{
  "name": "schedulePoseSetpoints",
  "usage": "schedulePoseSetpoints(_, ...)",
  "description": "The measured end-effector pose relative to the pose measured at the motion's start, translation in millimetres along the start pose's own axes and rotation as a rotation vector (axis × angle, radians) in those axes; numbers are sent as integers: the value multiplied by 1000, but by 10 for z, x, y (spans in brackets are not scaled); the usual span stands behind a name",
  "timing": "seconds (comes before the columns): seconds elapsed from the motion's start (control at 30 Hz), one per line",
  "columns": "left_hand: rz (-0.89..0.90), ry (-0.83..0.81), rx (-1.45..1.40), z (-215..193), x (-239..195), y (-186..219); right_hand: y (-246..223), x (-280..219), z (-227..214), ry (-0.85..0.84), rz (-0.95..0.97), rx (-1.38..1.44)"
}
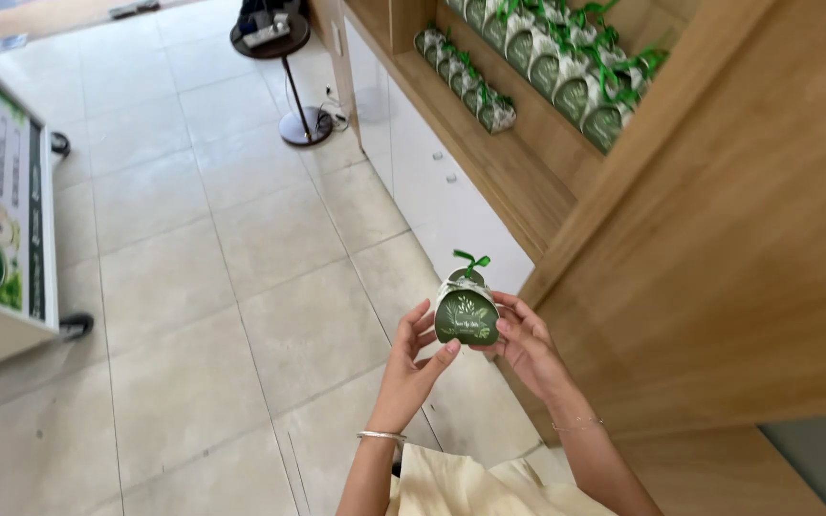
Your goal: Stocking and arranging small packaged gift boxes on a display shelf.
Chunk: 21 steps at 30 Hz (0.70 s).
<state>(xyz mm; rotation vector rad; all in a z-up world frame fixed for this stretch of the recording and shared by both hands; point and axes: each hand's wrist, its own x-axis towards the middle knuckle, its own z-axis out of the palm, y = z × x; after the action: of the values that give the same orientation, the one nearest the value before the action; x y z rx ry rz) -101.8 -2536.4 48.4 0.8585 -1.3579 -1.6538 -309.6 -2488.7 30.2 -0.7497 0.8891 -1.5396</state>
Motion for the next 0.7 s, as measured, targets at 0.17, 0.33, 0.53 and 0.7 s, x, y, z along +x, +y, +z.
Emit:
schedulePoseSetpoints(0.17,-44,-112,11,-618,1061,210,107,942,234,-18,-15,19)
schedulePoseSetpoints(0.33,-116,-270,-6,-968,1903,321,83,1495,311,82,31,-5)
schedulePoseSetpoints(0.53,-213,-424,87,-989,2900,181,4,2164,29,210,29,-201)
schedulePoseSetpoints(0.7,-258,-457,54,-911,3792,86,-143,2877,-259,210,40,-351)
